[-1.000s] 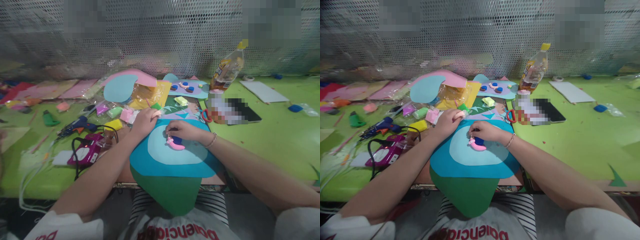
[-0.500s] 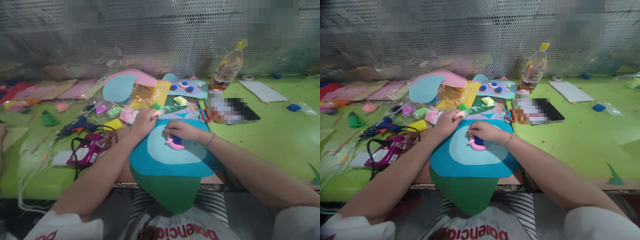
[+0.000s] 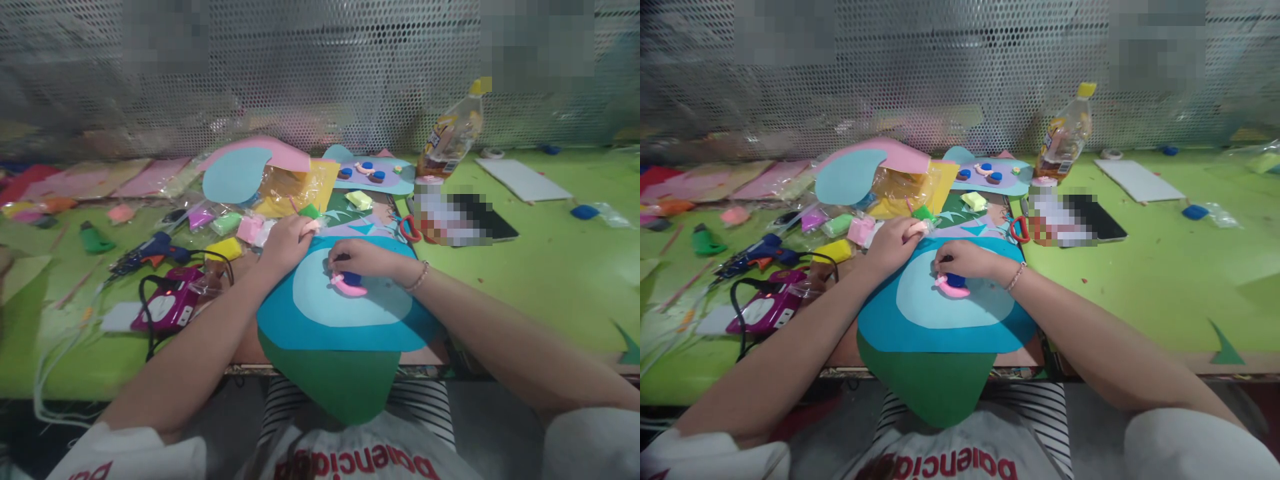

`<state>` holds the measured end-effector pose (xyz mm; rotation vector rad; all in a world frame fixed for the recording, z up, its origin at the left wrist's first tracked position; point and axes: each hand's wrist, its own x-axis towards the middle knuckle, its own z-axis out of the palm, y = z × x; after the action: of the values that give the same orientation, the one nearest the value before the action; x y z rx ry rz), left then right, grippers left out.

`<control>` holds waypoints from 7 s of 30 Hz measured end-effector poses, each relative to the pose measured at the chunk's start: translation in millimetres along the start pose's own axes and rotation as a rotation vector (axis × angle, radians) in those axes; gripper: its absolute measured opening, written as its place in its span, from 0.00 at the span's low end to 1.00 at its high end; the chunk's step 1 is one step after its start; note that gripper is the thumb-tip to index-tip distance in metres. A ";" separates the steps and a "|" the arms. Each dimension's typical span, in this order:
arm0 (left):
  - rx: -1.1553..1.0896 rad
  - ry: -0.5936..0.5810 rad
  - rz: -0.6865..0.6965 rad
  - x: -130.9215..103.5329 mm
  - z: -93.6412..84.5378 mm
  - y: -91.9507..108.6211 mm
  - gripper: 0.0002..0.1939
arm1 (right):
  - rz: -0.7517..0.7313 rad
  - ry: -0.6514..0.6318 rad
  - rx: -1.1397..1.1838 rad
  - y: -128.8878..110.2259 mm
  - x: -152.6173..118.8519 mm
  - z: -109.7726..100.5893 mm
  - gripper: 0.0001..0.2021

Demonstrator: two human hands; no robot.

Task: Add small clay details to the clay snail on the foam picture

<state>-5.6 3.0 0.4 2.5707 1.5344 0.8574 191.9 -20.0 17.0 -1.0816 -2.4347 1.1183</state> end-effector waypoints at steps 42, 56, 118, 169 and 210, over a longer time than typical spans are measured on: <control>-0.574 -0.595 0.229 -1.3 -11.5 5.6 0.08 | 0.082 0.241 0.498 10.6 -1.9 -1.5 0.12; -0.618 -0.586 0.150 -3.4 -5.9 9.0 0.08 | 0.091 0.224 0.511 7.6 -2.7 -2.5 0.13; -0.029 -0.511 0.311 -13.5 0.8 36.0 0.14 | 0.134 0.198 0.479 12.2 -0.9 -0.9 0.11; -0.175 -0.551 0.192 -10.5 -6.4 35.6 0.14 | 0.133 0.202 0.435 15.6 -2.4 -0.2 0.12; 0.231 -0.140 0.682 -13.5 6.6 27.7 0.08 | 0.075 0.198 0.441 15.3 -1.8 -0.4 0.14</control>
<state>14.9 -20.7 -3.0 3.2981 0.7423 0.5154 201.4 -14.4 6.2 -1.0810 -1.8886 1.4096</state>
